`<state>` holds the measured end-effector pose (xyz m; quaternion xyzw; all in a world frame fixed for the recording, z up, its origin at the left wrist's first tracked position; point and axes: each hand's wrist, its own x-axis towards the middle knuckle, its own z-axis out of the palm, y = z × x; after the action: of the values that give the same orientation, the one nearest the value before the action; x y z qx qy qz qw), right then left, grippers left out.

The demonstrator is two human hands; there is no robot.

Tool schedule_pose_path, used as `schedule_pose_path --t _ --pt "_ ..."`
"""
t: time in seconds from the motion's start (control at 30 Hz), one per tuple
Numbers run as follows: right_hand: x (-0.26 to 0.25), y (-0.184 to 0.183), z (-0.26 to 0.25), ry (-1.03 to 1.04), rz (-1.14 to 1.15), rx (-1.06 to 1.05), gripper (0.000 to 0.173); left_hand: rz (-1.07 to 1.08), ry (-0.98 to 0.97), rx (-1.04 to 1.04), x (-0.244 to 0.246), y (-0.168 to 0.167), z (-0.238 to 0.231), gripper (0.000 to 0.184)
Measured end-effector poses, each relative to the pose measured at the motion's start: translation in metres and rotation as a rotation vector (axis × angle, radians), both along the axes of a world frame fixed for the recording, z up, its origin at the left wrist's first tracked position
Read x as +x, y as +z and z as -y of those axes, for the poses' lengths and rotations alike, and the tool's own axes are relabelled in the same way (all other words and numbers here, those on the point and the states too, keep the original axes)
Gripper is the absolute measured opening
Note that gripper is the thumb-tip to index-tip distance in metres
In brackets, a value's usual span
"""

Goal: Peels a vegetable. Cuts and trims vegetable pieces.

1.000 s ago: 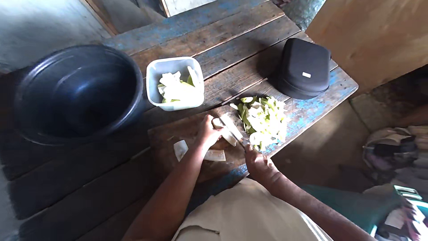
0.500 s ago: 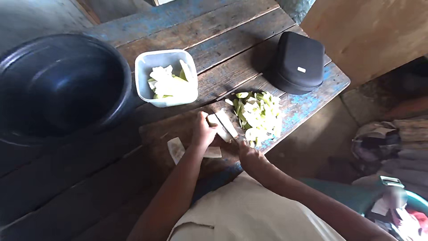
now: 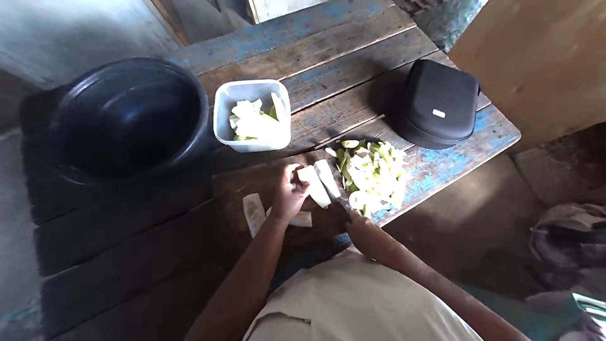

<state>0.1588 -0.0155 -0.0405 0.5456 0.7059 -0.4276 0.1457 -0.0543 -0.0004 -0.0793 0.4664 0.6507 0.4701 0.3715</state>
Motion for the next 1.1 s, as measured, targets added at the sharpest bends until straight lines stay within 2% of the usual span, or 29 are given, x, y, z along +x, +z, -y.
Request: schedule_pose_path --t 0.07,0.13,0.23,0.33,0.4,0.5,0.6,0.67,0.77,0.87,0.97,1.1 --pt "0.003 0.001 -0.01 0.008 -0.029 -0.065 0.04 0.059 0.123 0.129 -0.003 0.005 0.003 0.054" --pt "0.008 0.001 -0.016 0.0 -0.072 -0.128 0.036 0.215 0.181 0.241 -0.01 0.019 0.004 0.051" --pt "0.019 -0.001 -0.016 -0.064 -0.244 -0.127 0.035 0.609 0.144 0.361 -0.014 0.043 0.008 0.039" --pt "0.024 0.003 -0.007 -0.22 -0.534 0.022 0.029 1.092 0.193 0.311 -0.004 0.067 0.009 0.024" --pt "0.022 0.019 -0.001 -0.314 -0.682 0.106 0.023 1.463 0.116 0.303 0.0 0.067 0.005 0.026" --pt "0.019 0.035 0.0 -0.319 -0.845 0.256 0.026 1.664 -0.073 0.35 0.006 0.052 -0.004 0.036" --pt "0.018 0.046 -0.003 -0.182 -0.968 0.274 0.036 1.637 -0.068 0.219 0.006 0.055 -0.005 0.049" --pt "0.015 0.05 -0.003 -0.1 -1.029 0.253 0.04 1.56 -0.139 0.167 0.006 0.058 -0.007 0.059" --pt "0.014 0.049 -0.007 0.108 -1.006 0.331 0.04 1.471 -0.245 0.18 0.01 0.061 -0.016 0.052" --pt "0.019 0.049 -0.018 0.267 -0.925 0.476 0.044 1.483 -0.278 0.192 0.025 0.073 -0.033 0.045" --pt "0.033 0.053 -0.029 0.286 -0.878 0.535 0.047 1.438 -0.196 0.11 0.048 0.097 -0.047 0.048" --pt "0.055 0.053 -0.043 0.281 -0.959 0.552 0.046 1.401 -0.255 0.09 0.071 0.106 -0.065 0.048"
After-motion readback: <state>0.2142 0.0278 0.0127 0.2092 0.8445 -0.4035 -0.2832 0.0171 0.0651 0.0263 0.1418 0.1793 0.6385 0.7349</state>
